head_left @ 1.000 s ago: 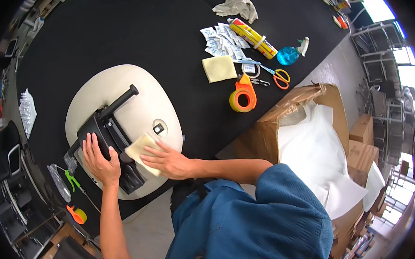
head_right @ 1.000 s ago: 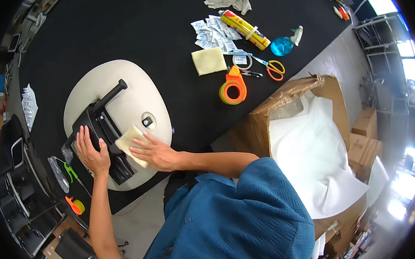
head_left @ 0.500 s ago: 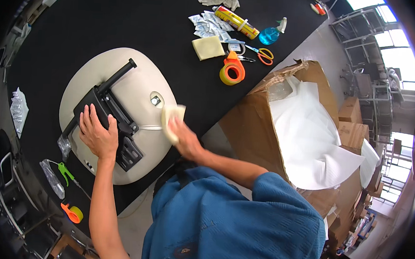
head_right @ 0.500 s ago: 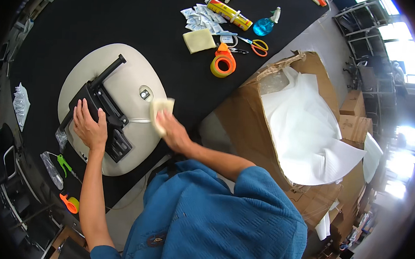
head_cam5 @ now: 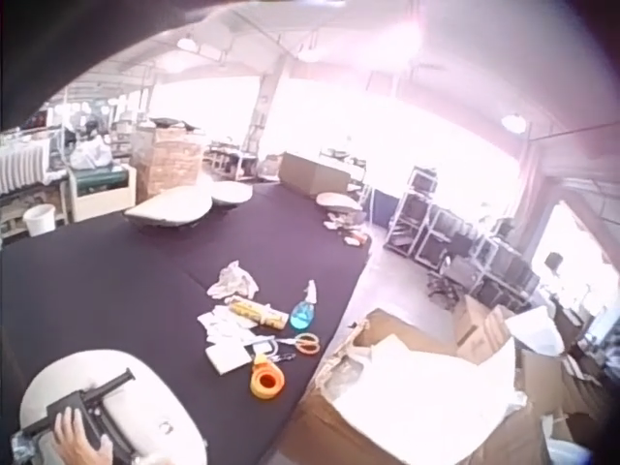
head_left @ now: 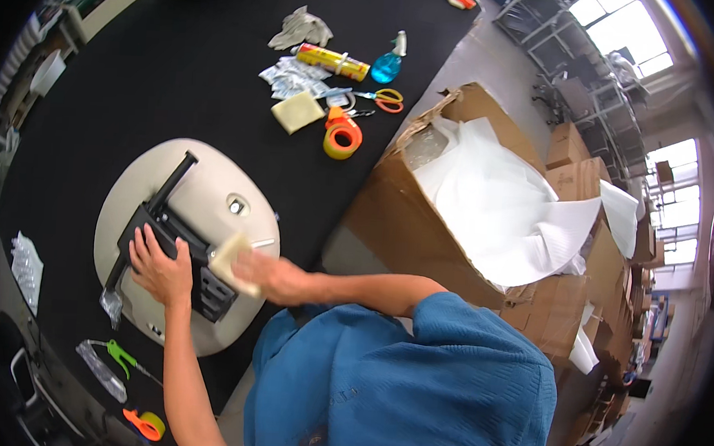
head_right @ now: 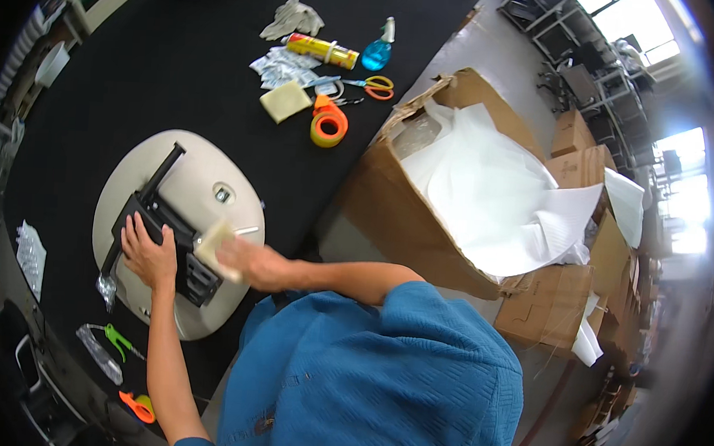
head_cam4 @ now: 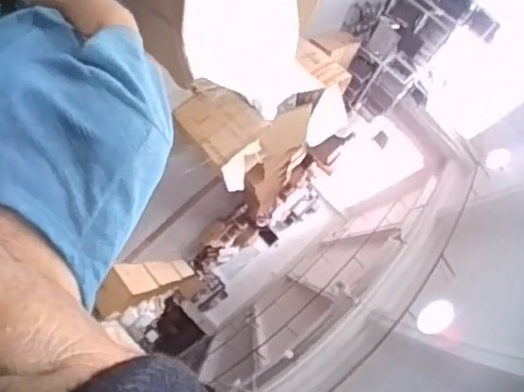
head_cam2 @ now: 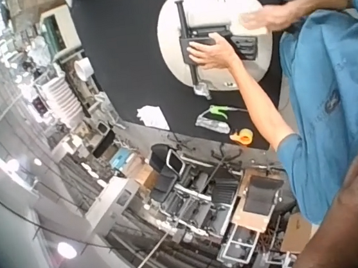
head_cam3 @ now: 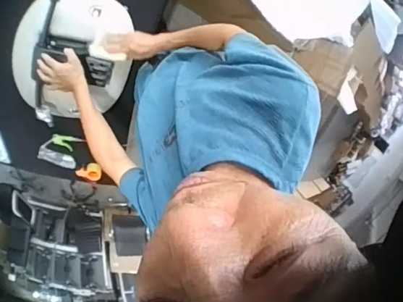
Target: Cleaning and detailing the base and underside of an office chair seat using cleaning solutions, a sponge, and a toothbrush.
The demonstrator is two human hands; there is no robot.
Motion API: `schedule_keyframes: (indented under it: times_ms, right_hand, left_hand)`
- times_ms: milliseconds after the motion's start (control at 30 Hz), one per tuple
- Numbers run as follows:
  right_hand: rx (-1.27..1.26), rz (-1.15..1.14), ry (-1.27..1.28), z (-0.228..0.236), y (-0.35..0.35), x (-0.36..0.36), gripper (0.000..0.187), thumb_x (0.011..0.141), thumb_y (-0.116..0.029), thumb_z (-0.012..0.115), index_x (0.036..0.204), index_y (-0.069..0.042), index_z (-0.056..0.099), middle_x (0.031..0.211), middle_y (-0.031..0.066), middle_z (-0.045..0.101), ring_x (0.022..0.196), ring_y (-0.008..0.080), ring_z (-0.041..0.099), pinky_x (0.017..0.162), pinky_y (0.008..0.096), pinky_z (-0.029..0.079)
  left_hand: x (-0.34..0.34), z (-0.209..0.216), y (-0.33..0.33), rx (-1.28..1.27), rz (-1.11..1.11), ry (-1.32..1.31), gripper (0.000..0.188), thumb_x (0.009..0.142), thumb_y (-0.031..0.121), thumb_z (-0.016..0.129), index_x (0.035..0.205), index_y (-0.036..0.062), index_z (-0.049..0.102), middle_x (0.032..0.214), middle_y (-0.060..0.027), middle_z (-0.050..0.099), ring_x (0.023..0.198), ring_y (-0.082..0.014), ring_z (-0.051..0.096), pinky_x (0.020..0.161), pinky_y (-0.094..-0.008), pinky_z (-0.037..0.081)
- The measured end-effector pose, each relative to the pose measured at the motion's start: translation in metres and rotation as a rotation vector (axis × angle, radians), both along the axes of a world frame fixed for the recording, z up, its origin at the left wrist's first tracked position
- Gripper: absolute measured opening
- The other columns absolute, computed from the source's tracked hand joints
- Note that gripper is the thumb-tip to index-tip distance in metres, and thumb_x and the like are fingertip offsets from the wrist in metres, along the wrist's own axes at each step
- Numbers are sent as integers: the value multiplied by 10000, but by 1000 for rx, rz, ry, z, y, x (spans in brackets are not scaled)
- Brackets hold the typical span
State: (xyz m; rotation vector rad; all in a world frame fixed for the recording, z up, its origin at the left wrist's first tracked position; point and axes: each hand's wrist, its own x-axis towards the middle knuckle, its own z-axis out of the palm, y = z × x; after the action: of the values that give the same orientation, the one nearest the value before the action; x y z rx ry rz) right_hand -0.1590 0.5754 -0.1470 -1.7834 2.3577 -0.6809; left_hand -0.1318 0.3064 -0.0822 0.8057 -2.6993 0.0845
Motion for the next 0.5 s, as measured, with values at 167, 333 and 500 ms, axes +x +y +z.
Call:
schedule_keyframes:
  times_ms: [167,333,500]
  right_hand:
    - [-152,-302,-1028,47,37,-2,501,1068,-116,607,1565,-62,578,1432,186,705,1331,324,675,1181,440,487]
    - [-643,-621,-1258,60,52,-62,458,1122,-225,604,1555,-78,567,1286,64,724,1182,124,662,1049,335,539]
    - [-664,-837,-1243,40,71,-159,656,1101,-275,663,1668,-53,420,1483,116,642,1372,207,607,1143,362,490]
  left_hand:
    - [-4,3,3,62,-6,-22,733,992,470,676,1639,173,501,1717,-51,463,1590,-334,393,1178,-689,378]
    - [-5,5,5,88,3,-4,736,972,401,715,1643,192,494,1728,-38,453,1591,-330,395,1187,-684,366]
    - [-10,7,7,76,-60,66,741,903,301,751,1593,129,543,1682,-82,508,1545,-372,453,1190,-615,399]
